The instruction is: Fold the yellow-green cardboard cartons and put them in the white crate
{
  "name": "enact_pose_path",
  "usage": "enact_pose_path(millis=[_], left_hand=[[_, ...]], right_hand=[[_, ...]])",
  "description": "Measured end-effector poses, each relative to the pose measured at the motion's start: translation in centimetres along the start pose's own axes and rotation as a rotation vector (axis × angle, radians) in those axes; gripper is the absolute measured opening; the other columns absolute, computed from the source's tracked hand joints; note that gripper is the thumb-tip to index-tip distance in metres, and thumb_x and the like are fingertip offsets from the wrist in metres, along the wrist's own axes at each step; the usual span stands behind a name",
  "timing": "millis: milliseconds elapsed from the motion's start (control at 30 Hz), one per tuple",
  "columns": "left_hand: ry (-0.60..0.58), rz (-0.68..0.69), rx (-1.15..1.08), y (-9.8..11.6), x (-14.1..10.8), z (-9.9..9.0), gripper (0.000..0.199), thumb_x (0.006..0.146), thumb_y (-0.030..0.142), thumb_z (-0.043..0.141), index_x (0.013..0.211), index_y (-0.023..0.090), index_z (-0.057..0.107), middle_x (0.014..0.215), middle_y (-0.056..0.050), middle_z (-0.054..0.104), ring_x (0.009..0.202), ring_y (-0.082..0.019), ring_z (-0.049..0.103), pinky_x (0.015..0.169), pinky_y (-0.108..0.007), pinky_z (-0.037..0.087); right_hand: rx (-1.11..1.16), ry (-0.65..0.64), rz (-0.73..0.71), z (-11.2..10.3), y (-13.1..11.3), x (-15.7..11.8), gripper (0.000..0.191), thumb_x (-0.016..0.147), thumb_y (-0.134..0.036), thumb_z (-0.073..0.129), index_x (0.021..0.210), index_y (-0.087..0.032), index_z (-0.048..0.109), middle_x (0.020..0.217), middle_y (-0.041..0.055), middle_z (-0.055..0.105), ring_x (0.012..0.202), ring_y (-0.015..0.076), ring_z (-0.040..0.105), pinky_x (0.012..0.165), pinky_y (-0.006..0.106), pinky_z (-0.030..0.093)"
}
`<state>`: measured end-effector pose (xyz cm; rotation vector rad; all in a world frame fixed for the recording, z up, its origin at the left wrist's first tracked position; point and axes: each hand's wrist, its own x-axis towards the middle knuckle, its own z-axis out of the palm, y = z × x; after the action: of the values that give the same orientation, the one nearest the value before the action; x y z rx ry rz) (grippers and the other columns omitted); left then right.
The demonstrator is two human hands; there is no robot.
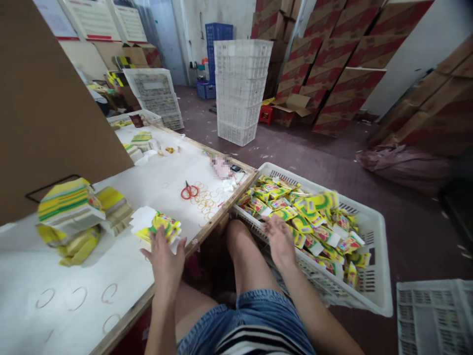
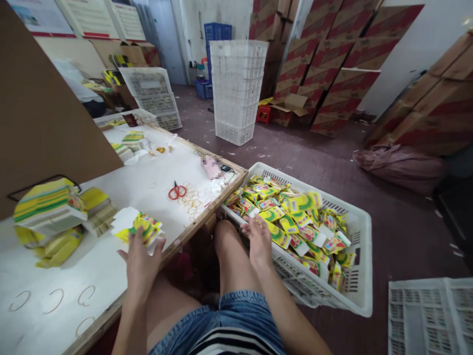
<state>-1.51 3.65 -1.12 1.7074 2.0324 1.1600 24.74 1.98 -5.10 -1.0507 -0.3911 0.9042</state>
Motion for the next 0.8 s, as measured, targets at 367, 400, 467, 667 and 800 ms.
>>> enact_pose_path(millis=[367,400,467,667,800], left_hand=[[-0.031,0.083,-0.045,-2.5,-0.1,0.1,0.042,0.085,0.029,0.056,0.126,0.021,0.055,0.137,-0.017,0.056,0.127,-0.035,0.052,0.115,-0.061,0.011],[-0.035,0.080,-0.041,-2.4,0.0,-0.1,0.039,0.086,0.030,0.055,0.124,0.021,0.057,0.138,-0.018,0.055,0.127,-0.035,0.052,0.115,-0.061,0.012],[-0.025,0.080,-0.047,-1.9,0.1,-0.6,0.037,0.087,0.034,0.054,0.121,0.019,0.060,0.138,-0.018,0.055,0.128,-0.035,0.051,0.115,-0.060,0.016],[0.258,-0.031,-0.354,0.2,-0.1,-1.9,0.067,0.082,0.045,0.063,0.140,0.016,0.045,0.146,-0.017,0.046,0.137,-0.032,0.040,0.115,-0.047,0.029],[-0.038,-0.245,-0.799,0.2,-0.1,-1.5,0.064,0.073,0.056,0.070,0.123,0.018,0.060,0.119,-0.011,0.069,0.117,-0.029,0.061,0.103,-0.040,0.047]], right_hand=[[-0.683,-0.657,-0.157,17.7,7.8,-4.5,0.028,0.069,-0.024,0.078,0.096,-0.019,0.070,0.103,0.0101,0.070,0.102,0.0277,0.059,0.095,0.042,0.042],[-0.699,-0.657,-0.171,18.5,7.9,-4.6,0.026,0.068,-0.021,0.079,0.092,-0.019,0.070,0.102,0.0105,0.070,0.105,0.0292,0.057,0.097,0.044,0.040],[-0.716,-0.637,-0.188,19.1,8.0,-4.6,0.019,0.068,-0.017,0.077,0.085,-0.018,0.069,0.100,0.0100,0.070,0.107,0.0294,0.056,0.099,0.045,0.039],[-0.394,-0.589,0.020,16.5,6.5,-4.2,0.013,0.079,-0.028,0.068,0.088,-0.020,0.063,0.070,-0.0027,0.065,0.066,0.0152,0.061,0.065,0.027,0.050],[-0.080,-0.603,0.226,12.9,4.7,-4.9,0.036,0.065,-0.044,0.079,0.086,-0.020,0.064,0.063,-0.0047,0.060,0.058,0.0130,0.057,0.062,0.026,0.048]])
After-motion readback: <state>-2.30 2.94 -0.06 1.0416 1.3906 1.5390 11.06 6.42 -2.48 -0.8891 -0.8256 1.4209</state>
